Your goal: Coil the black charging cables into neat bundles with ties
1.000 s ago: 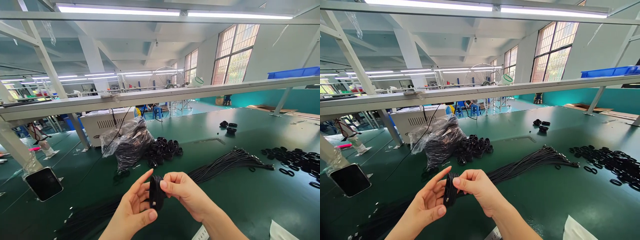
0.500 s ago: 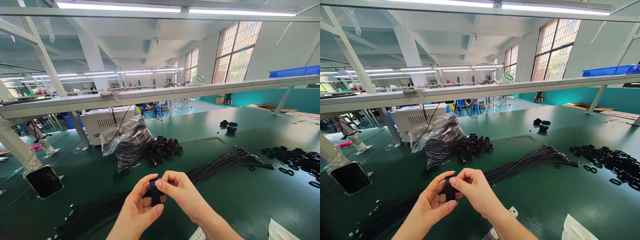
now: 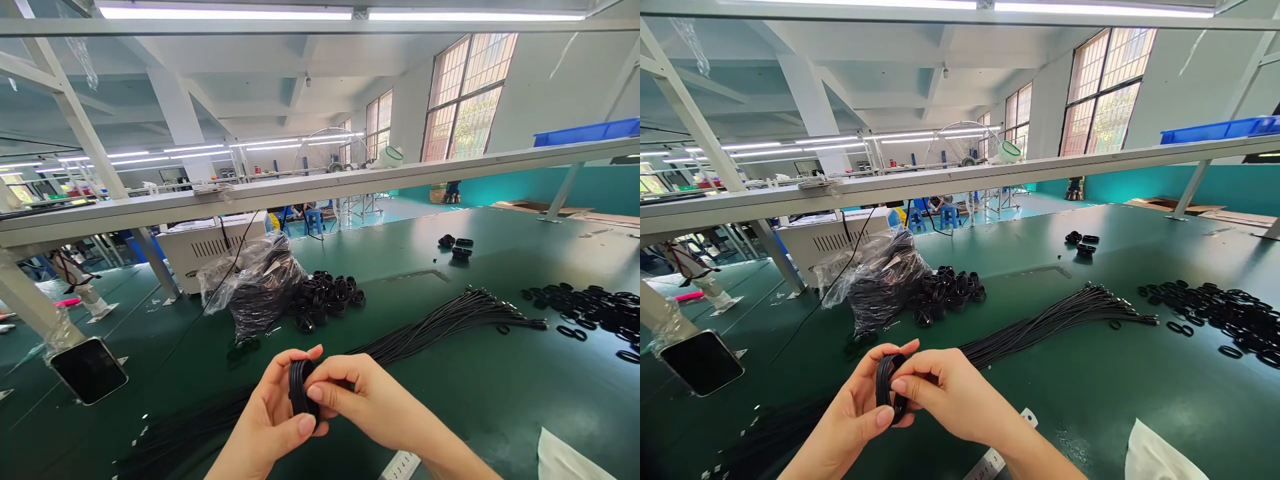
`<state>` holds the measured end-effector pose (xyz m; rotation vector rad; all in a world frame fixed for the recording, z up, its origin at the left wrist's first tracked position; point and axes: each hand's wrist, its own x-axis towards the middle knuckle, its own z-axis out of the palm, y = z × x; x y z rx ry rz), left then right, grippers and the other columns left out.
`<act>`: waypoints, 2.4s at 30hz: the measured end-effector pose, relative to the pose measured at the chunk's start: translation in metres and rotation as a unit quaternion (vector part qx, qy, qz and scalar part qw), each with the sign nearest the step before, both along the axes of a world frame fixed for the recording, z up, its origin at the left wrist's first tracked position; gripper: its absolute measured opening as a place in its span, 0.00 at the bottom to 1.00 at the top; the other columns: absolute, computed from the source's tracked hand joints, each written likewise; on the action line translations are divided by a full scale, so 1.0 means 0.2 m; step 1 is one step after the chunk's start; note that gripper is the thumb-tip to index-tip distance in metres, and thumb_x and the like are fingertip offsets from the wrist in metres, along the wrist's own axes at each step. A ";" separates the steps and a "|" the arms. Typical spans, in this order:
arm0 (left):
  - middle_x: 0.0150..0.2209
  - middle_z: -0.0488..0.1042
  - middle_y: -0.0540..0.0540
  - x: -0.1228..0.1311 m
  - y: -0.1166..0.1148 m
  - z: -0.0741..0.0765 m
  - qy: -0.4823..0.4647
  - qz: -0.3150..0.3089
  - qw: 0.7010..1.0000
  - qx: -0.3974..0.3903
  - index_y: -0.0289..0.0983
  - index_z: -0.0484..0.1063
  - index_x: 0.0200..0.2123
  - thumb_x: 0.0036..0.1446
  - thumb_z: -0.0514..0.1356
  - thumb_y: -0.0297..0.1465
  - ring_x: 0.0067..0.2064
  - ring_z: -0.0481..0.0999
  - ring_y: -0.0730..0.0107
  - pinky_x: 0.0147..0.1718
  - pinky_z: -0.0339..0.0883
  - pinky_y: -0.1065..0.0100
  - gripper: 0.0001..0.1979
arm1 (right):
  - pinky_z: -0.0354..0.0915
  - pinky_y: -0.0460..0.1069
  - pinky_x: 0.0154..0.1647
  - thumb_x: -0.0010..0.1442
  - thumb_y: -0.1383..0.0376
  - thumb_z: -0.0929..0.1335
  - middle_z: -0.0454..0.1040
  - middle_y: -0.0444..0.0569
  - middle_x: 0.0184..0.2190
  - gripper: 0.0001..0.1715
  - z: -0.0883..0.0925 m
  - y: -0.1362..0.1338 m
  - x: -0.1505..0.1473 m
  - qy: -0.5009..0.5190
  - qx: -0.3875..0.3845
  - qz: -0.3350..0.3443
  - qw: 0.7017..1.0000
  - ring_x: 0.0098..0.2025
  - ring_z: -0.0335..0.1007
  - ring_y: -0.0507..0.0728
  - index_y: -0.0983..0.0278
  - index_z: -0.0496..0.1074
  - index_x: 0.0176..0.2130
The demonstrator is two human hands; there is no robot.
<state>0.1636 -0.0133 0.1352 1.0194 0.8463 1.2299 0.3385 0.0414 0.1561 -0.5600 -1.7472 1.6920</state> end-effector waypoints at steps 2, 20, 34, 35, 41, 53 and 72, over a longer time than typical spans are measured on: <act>0.63 0.62 0.42 0.00 0.00 0.00 -0.003 0.001 1.000 0.008 0.49 0.67 0.50 0.44 0.72 0.31 0.47 0.77 0.53 0.39 0.75 0.61 0.29 | 0.63 0.46 0.31 0.59 0.58 0.69 0.70 0.42 0.25 0.13 0.01 0.00 0.00 0.002 -0.007 0.000 1.000 0.27 0.68 0.51 0.65 0.71 0.30; 0.56 0.69 0.45 -0.01 -0.04 0.03 -0.005 -0.004 1.000 0.021 0.51 0.69 0.48 0.46 0.70 0.33 0.44 0.80 0.51 0.40 0.75 0.60 0.25 | 0.53 0.44 0.26 0.58 0.52 0.70 0.61 0.38 0.25 0.22 -0.06 0.10 -0.01 0.004 -0.049 -0.048 0.998 0.25 0.54 0.48 0.62 0.66 0.46; 0.48 0.78 0.39 0.05 -0.04 0.07 0.050 0.070 0.996 -0.012 0.40 0.72 0.49 0.42 0.73 0.30 0.48 0.78 0.49 0.42 0.75 0.58 0.28 | 0.40 0.61 0.65 0.52 0.63 0.74 0.66 0.51 0.59 0.40 -0.06 0.00 -0.05 -0.097 0.415 -0.096 0.900 0.64 0.54 0.63 0.54 0.59 0.60; 0.46 0.79 0.39 0.05 -0.04 0.07 0.054 0.078 0.995 -0.008 0.39 0.73 0.48 0.41 0.73 0.31 0.48 0.78 0.48 0.42 0.76 0.57 0.28 | 0.39 0.61 0.65 0.53 0.63 0.74 0.67 0.51 0.59 0.37 -0.06 0.00 -0.06 -0.094 0.423 -0.101 0.896 0.63 0.55 0.63 0.54 0.60 0.59; 0.40 0.82 0.40 0.05 -0.06 0.09 0.105 0.135 0.985 0.000 0.38 0.75 0.48 0.39 0.73 0.30 0.45 0.79 0.51 0.41 0.76 0.61 0.28 | 0.48 0.59 0.64 0.52 0.69 0.72 0.61 0.50 0.62 0.48 -0.08 0.00 -0.04 -0.067 0.394 -0.048 0.915 0.62 0.56 0.59 0.53 0.48 0.65; 0.42 0.80 0.39 0.05 -0.04 0.06 0.085 -0.003 0.996 -0.012 0.36 0.77 0.44 0.42 0.72 0.34 0.41 0.80 0.56 0.40 0.74 0.64 0.23 | 0.43 0.62 0.68 0.56 0.77 0.61 0.69 0.48 0.57 0.34 -0.08 0.04 0.00 -0.048 0.399 -0.089 0.911 0.60 0.62 0.56 0.56 0.64 0.59; 0.44 0.79 0.37 0.00 0.00 0.05 0.066 -0.074 0.987 -0.127 0.34 0.76 0.45 0.59 0.58 0.42 0.34 0.80 0.68 0.33 0.73 0.72 0.19 | 0.67 0.56 0.53 0.60 0.70 0.62 0.78 0.48 0.44 0.19 -0.08 0.07 -0.06 -0.127 0.185 -0.219 0.950 0.56 0.68 0.61 0.59 0.77 0.46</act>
